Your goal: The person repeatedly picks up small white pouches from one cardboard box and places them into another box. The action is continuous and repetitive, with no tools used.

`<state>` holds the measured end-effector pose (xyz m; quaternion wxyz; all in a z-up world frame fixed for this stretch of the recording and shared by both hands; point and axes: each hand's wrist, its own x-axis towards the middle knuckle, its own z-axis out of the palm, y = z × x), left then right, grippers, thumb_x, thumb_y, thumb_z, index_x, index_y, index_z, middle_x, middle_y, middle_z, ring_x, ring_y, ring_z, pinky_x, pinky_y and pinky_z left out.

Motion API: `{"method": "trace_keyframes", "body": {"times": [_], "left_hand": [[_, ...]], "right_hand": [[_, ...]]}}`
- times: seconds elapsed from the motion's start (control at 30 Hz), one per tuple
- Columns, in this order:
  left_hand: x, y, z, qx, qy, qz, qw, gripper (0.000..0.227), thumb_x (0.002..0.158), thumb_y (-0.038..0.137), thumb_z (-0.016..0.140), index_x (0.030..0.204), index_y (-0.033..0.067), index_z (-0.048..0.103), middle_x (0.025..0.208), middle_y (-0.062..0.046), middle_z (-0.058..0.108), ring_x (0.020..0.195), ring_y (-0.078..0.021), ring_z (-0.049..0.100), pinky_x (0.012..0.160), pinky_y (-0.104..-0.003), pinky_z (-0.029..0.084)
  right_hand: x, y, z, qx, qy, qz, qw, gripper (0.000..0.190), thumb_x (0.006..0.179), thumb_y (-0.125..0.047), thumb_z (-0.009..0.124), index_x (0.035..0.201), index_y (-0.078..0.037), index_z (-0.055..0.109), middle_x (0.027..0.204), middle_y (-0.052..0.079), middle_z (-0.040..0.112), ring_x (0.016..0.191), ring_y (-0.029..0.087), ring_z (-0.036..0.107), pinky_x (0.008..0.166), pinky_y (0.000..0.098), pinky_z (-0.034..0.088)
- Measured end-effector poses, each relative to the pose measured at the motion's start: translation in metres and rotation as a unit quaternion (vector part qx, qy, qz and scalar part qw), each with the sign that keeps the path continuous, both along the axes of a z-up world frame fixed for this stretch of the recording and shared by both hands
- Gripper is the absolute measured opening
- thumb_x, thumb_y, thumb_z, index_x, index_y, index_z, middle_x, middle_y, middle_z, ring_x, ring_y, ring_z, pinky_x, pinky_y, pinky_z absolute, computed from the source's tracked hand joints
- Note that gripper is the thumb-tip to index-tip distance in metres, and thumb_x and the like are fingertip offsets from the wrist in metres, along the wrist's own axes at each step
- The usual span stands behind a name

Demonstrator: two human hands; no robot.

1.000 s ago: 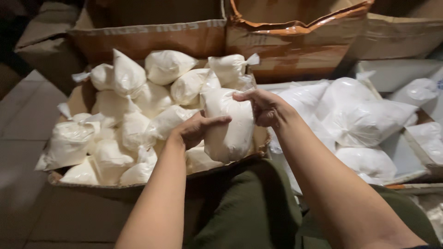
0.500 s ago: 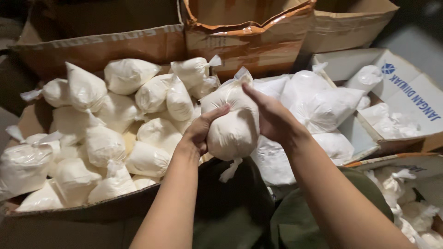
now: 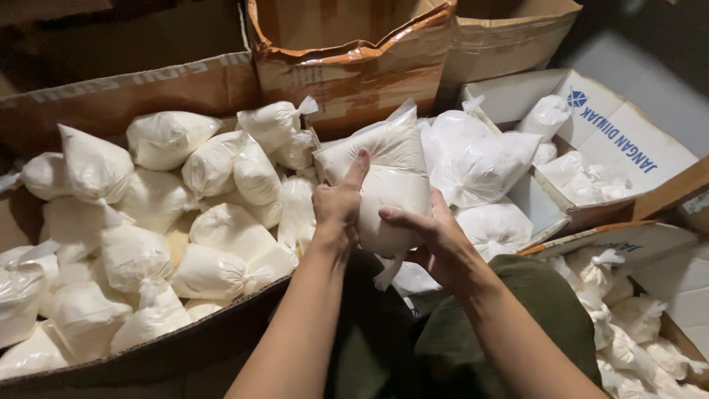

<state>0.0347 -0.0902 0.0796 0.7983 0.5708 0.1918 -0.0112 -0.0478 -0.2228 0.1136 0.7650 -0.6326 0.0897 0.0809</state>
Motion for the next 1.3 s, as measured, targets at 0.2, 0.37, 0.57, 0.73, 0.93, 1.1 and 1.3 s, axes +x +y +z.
{"method": "trace_keyframes", "body": {"times": [0.2, 0.37, 0.57, 0.73, 0.93, 1.1, 1.3], "left_hand": [[-0.005, -0.023, -0.004, 0.074, -0.043, 0.016, 0.996, 0.086, 0.082, 0.062, 0.071, 0.134, -0.0060, 0.061, 0.125, -0.017, 0.071, 0.108, -0.0197, 0.069, 0.088, -0.031, 0.055], [-0.009, -0.030, 0.002, -0.054, 0.003, -0.090, 0.994, 0.089, 0.081, 0.064, 0.070, 0.133, -0.0080, 0.062, 0.120, -0.019, 0.071, 0.102, -0.0235, 0.070, 0.086, -0.037, 0.059], [-0.015, -0.038, 0.016, -0.178, -0.041, -0.210, 0.961, 0.089, 0.074, 0.064, 0.073, 0.134, 0.0007, 0.059, 0.121, -0.015, 0.071, 0.111, -0.0260, 0.069, 0.093, -0.037, 0.058], [-0.025, -0.043, 0.024, -0.217, -0.036, -0.268, 0.938, 0.085, 0.072, 0.054, 0.080, 0.132, -0.0009, 0.055, 0.121, -0.020, 0.068, 0.107, -0.0310, 0.070, 0.093, -0.041, 0.061], [-0.033, -0.054, 0.026, -0.175, -0.019, -0.220, 0.959, 0.061, 0.071, 0.035, 0.086, 0.114, -0.0060, 0.073, 0.108, -0.016, 0.076, 0.094, -0.0264, 0.074, 0.086, -0.035, 0.062], [-0.037, -0.069, 0.025, -0.198, -0.024, -0.168, 0.965, 0.045, 0.078, 0.021, 0.084, 0.111, -0.0072, 0.073, 0.101, -0.014, 0.078, 0.088, -0.0256, 0.074, 0.081, -0.036, 0.062], [-0.039, -0.102, 0.026, -0.202, -0.064, -0.051, 0.976, 0.044, 0.081, 0.028, 0.080, 0.113, -0.0015, 0.073, 0.101, -0.009, 0.077, 0.084, -0.0193, 0.073, 0.074, -0.034, 0.059]], "right_hand": [[-0.008, -0.021, -0.009, 0.045, -0.019, -0.035, 0.998, 0.069, 0.073, -0.014, 0.079, 0.133, -0.006, 0.045, 0.110, 0.012, 0.065, 0.094, 0.024, 0.070, 0.069, 0.0415, 0.063], [-0.019, -0.040, -0.013, 0.132, -0.070, -0.020, 0.989, 0.063, 0.079, -0.004, 0.074, 0.137, -0.002, 0.049, 0.112, 0.011, 0.066, 0.099, 0.020, 0.067, 0.080, 0.0355, 0.060], [-0.026, -0.064, -0.016, 0.172, -0.089, -0.018, 0.981, 0.056, 0.086, -0.005, 0.065, 0.140, 0.002, 0.052, 0.117, 0.014, 0.067, 0.102, 0.022, 0.070, 0.086, 0.0345, 0.060], [-0.027, -0.080, -0.022, 0.189, -0.072, -0.039, 0.979, 0.047, 0.092, -0.008, 0.060, 0.137, 0.003, 0.054, 0.117, 0.014, 0.068, 0.099, 0.023, 0.070, 0.086, 0.0367, 0.059], [-0.036, -0.083, -0.026, 0.185, -0.036, -0.055, 0.981, 0.048, 0.098, -0.026, 0.058, 0.137, 0.002, 0.055, 0.117, 0.016, 0.069, 0.098, 0.024, 0.070, 0.084, 0.0384, 0.059], [-0.048, -0.079, -0.025, 0.256, -0.026, -0.068, 0.964, 0.064, 0.095, -0.043, 0.059, 0.144, -0.003, 0.051, 0.128, 0.012, 0.067, 0.114, 0.024, 0.067, 0.095, 0.0426, 0.057], [-0.067, -0.084, -0.025, 0.278, -0.058, -0.102, 0.953, 0.079, 0.090, -0.056, 0.059, 0.143, 0.002, 0.050, 0.128, 0.021, 0.066, 0.111, 0.038, 0.066, 0.090, 0.0629, 0.054]]}}
